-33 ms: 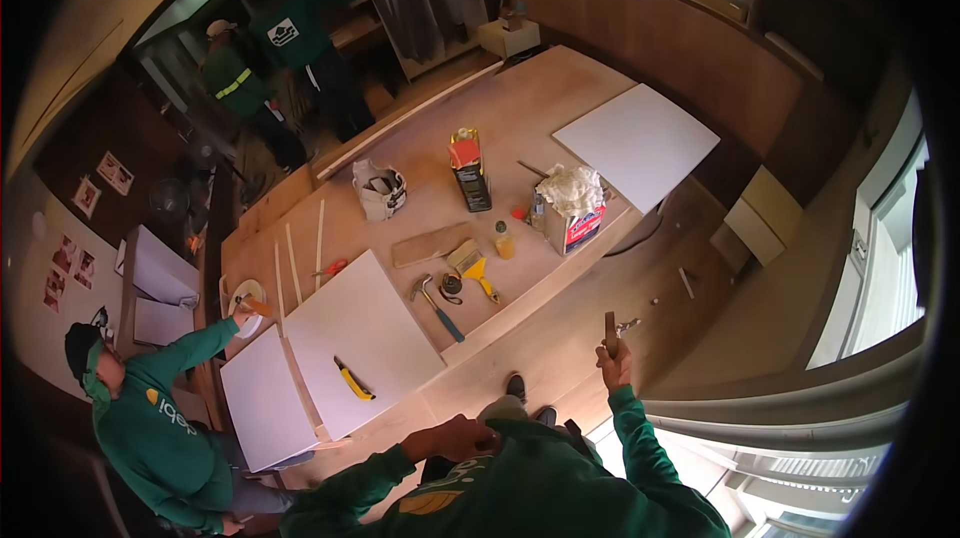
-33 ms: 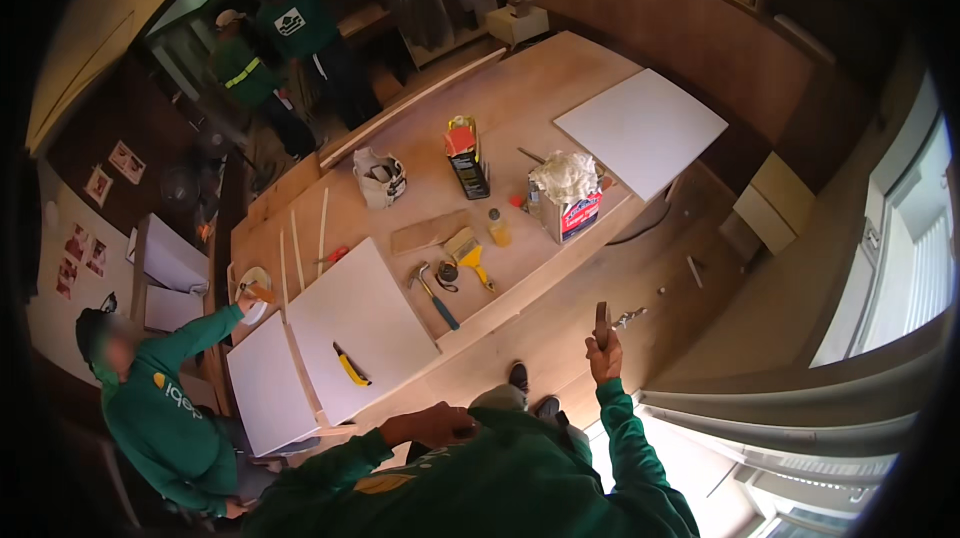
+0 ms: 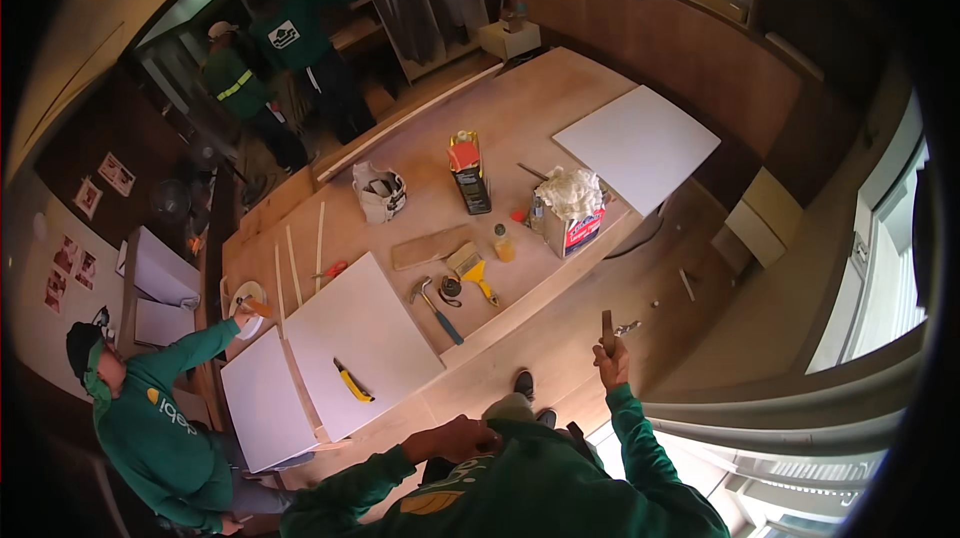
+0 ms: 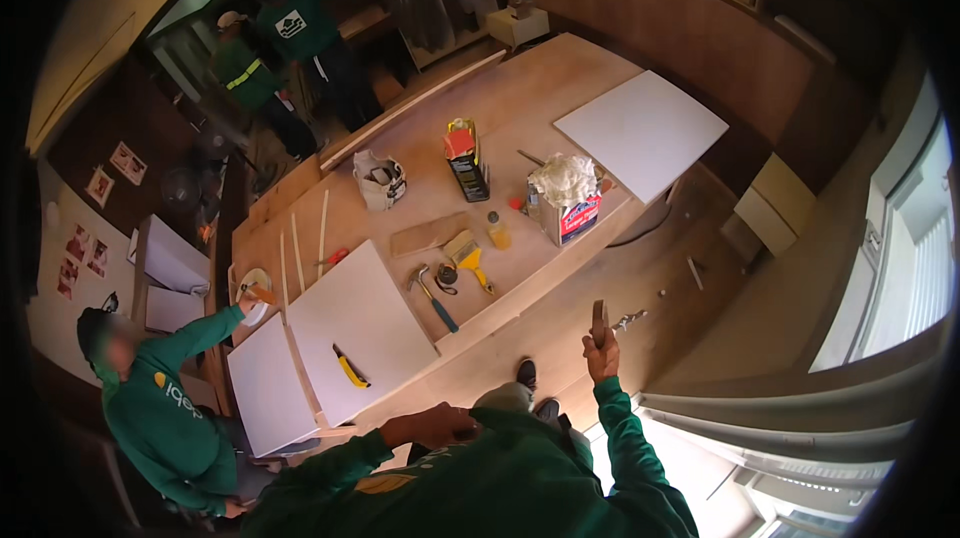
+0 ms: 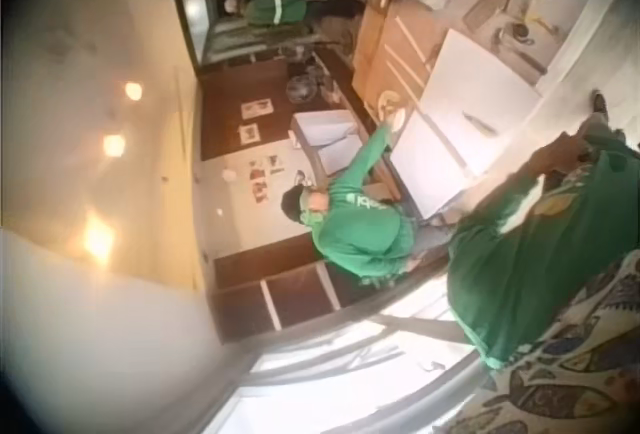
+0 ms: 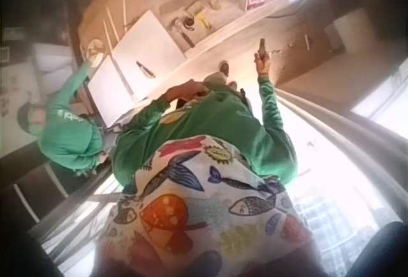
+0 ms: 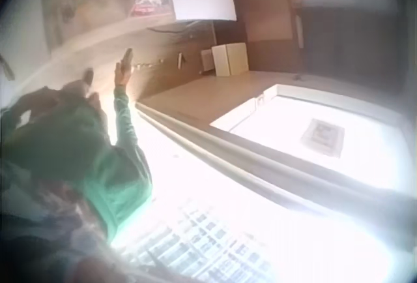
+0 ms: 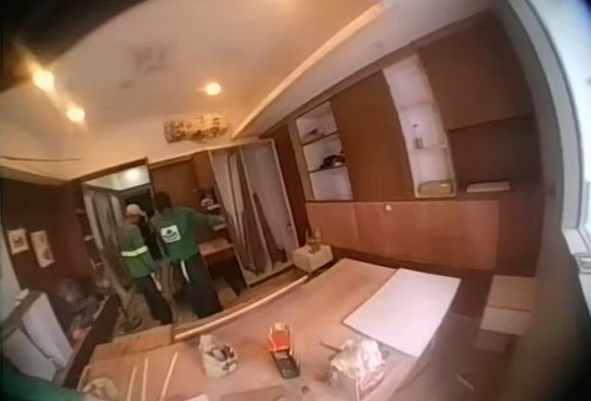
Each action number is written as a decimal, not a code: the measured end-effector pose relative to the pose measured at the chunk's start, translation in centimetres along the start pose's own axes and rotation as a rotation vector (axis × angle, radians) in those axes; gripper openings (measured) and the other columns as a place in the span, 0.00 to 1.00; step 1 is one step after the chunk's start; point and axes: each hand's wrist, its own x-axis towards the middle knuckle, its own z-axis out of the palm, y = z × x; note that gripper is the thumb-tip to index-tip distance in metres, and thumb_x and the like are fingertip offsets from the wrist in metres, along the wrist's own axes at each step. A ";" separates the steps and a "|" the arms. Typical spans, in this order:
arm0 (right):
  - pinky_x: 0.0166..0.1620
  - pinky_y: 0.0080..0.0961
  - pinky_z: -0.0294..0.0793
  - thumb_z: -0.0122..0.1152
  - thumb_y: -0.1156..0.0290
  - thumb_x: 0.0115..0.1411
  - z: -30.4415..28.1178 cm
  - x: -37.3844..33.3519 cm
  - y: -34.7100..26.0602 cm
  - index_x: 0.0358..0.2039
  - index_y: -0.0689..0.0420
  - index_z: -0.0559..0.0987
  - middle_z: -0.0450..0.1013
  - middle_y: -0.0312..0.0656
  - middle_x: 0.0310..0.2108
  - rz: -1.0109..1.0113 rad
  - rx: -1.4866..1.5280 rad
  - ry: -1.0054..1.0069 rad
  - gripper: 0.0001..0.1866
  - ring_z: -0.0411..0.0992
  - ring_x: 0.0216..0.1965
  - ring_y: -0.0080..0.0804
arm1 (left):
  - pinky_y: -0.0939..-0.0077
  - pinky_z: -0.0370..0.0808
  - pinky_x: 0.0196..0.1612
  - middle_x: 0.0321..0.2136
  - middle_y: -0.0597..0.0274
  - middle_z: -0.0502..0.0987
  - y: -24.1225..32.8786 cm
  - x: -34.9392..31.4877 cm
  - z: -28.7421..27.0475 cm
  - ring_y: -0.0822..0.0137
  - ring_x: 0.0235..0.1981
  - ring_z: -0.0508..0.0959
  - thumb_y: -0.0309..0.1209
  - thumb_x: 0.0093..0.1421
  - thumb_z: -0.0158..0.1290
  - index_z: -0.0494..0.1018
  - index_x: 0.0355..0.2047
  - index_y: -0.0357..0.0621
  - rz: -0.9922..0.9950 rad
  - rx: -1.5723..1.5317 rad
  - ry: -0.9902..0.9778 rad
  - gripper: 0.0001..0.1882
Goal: The person wipes a white board with a cloth, applies adhesive from a metal container, and then cuts a long wooden strip with shears before applying adhesive to it as well.
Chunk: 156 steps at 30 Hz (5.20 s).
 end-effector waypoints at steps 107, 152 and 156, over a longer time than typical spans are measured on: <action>0.34 0.25 0.77 0.57 0.60 0.64 -19.9 53.9 -18.4 0.40 0.55 0.81 0.78 0.36 0.31 0.346 -0.437 -1.720 0.13 0.77 0.31 0.28 | 0.58 0.72 0.36 0.27 0.48 0.76 12.9 42.5 -25.9 0.43 0.31 0.75 0.32 0.66 0.49 0.72 0.35 0.40 -0.399 -0.613 0.600 0.08; 0.47 0.38 0.76 0.59 0.65 0.62 -12.4 63.4 10.8 0.58 0.58 0.68 0.71 0.47 0.48 1.021 0.375 -0.330 0.25 0.75 0.41 0.38 | 0.67 0.77 0.45 0.37 0.51 0.82 12.8 47.5 -21.5 0.59 0.42 0.82 0.39 0.64 0.56 0.73 0.50 0.39 -0.849 -0.788 0.913 0.20; 0.32 0.26 0.76 0.55 0.70 0.65 -10.5 64.9 9.1 0.57 0.57 0.69 0.75 0.42 0.35 0.842 0.178 -0.594 0.20 0.73 0.29 0.26 | 0.66 0.77 0.47 0.39 0.50 0.81 11.9 48.3 -22.3 0.58 0.44 0.82 0.39 0.64 0.55 0.73 0.51 0.39 -0.851 -0.839 0.964 0.20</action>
